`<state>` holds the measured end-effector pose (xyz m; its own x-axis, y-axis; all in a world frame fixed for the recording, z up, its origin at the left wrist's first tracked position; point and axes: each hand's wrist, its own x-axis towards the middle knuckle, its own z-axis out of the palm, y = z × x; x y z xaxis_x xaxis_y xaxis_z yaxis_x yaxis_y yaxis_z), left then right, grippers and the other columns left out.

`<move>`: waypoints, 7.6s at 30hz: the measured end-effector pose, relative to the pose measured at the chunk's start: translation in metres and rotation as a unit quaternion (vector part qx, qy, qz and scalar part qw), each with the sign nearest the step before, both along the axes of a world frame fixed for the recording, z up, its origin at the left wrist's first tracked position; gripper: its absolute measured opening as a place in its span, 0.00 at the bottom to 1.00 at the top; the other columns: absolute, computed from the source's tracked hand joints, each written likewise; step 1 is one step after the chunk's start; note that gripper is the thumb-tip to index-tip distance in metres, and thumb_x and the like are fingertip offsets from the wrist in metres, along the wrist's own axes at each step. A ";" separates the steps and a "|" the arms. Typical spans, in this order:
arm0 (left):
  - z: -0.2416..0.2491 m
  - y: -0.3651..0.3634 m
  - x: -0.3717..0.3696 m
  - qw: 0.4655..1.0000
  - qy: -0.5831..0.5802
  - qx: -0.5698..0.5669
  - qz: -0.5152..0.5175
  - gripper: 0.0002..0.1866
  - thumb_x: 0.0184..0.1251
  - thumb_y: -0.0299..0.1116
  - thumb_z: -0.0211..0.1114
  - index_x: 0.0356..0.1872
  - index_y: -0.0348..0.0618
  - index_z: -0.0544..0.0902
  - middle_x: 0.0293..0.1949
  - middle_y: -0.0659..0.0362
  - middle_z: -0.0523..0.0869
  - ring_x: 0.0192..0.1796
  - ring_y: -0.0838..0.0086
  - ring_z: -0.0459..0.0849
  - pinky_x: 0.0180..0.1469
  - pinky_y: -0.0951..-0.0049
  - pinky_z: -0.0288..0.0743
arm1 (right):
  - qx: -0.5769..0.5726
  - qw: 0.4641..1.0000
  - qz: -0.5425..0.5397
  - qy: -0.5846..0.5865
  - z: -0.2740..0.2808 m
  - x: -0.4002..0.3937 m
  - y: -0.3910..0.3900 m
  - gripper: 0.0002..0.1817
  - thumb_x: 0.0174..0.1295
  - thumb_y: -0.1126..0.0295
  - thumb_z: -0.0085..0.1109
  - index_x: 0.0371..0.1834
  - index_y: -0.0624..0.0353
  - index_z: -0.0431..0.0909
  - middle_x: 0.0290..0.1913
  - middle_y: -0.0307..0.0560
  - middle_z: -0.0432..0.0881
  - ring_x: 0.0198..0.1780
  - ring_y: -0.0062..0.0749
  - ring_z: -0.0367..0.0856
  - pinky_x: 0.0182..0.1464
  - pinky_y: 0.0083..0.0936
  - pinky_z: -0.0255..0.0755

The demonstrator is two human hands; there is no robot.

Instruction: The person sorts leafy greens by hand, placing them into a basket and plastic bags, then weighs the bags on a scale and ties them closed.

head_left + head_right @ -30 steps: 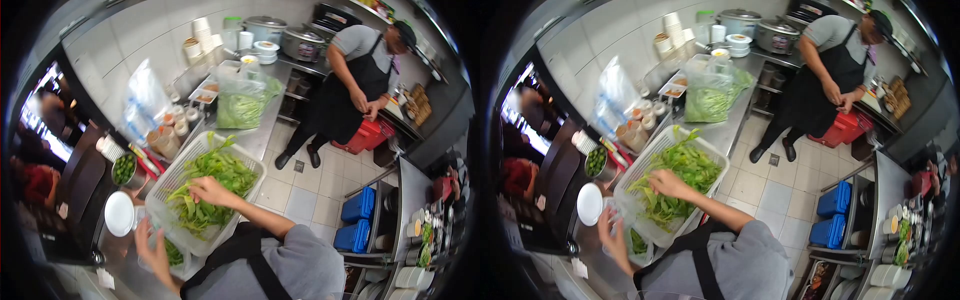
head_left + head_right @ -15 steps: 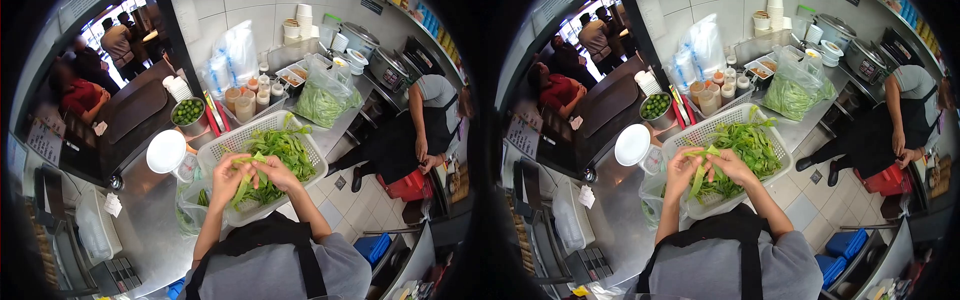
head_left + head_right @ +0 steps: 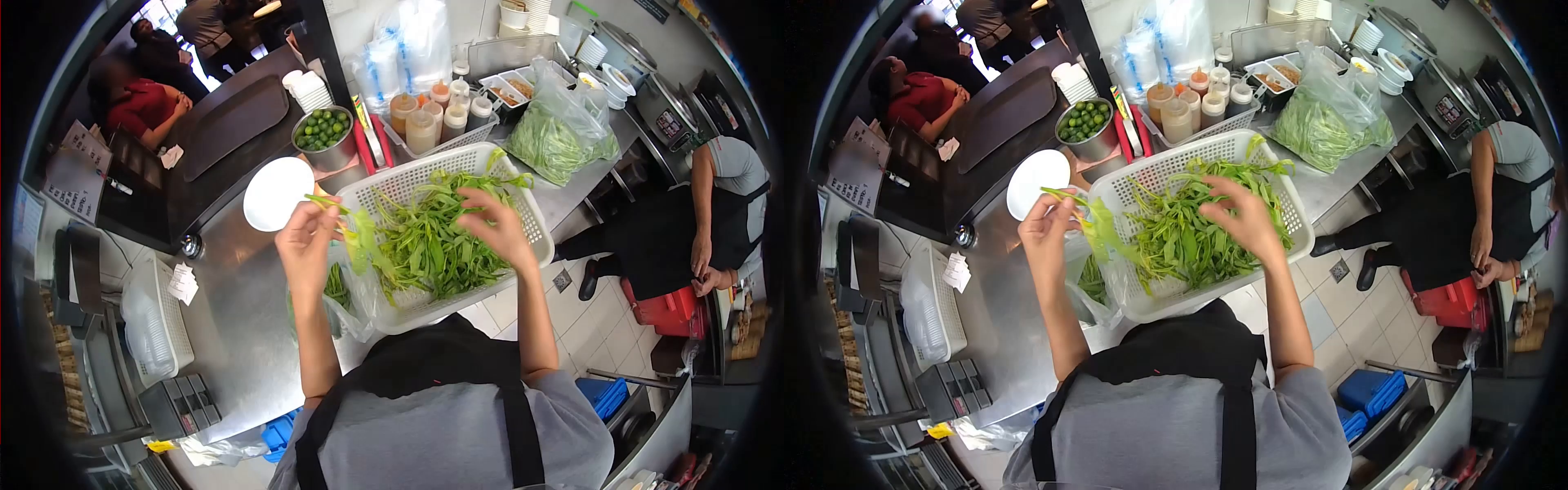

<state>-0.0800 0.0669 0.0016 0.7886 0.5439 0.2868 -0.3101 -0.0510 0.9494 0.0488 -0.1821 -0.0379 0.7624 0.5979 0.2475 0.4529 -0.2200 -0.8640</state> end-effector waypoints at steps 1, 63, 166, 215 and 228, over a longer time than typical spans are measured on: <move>-0.002 -0.002 0.000 1.000 0.013 0.010 -0.025 0.04 0.62 0.25 0.61 0.34 0.34 0.80 0.39 0.57 0.83 0.32 0.82 0.79 0.30 0.82 0.74 | -0.090 0.992 0.028 -0.089 -0.020 -0.002 0.007 0.24 0.55 0.66 0.62 0.57 0.53 0.71 0.53 0.59 0.73 0.54 0.41 0.73 0.55 0.32 0.70; 0.006 0.007 -0.126 0.884 0.230 0.380 0.144 0.15 0.56 0.24 0.63 0.47 0.40 0.81 0.47 0.55 0.83 0.43 0.70 0.82 0.41 0.72 0.76 | -0.052 0.951 0.130 -0.277 -0.032 -0.057 0.171 0.14 0.53 0.72 0.56 0.44 0.60 0.73 0.39 0.51 0.77 0.39 0.51 0.77 0.37 0.40 0.72; 0.121 -0.133 -0.151 0.887 0.047 0.428 0.168 0.10 0.56 0.35 0.62 0.30 0.36 0.80 0.16 0.52 0.75 0.19 0.68 0.72 0.26 0.71 0.67 | 0.233 0.841 0.488 0.006 0.110 -0.108 0.029 0.26 0.48 0.68 0.70 0.50 0.63 0.74 0.49 0.43 0.75 0.48 0.25 0.73 0.51 0.24 0.70; -0.028 0.065 -0.231 0.927 -0.192 -0.039 0.319 0.39 0.41 0.30 0.76 0.58 0.44 0.65 0.53 0.57 0.72 0.51 0.75 0.73 0.50 0.71 0.72 | -0.072 0.655 0.734 0.162 0.024 -0.182 0.318 0.13 0.53 0.67 0.66 0.38 0.61 0.78 0.39 0.38 0.81 0.43 0.19 0.73 0.45 0.21 0.69; -0.233 0.066 -0.207 0.958 0.185 0.135 0.171 0.24 0.65 0.37 0.58 0.56 0.33 0.67 0.53 0.50 0.72 0.56 0.65 0.71 0.59 0.66 0.62 | -0.016 0.720 0.633 0.284 -0.022 -0.197 0.287 0.08 0.62 0.72 0.55 0.42 0.63 0.76 0.41 0.39 0.78 0.44 0.20 0.74 0.48 0.19 0.69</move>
<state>-0.2868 0.1332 -0.2316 0.6520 0.7343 0.1887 0.1247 -0.3494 0.9287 -0.1487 0.1050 -0.0601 -0.4264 0.9008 0.0818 -0.1160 0.0352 -0.9926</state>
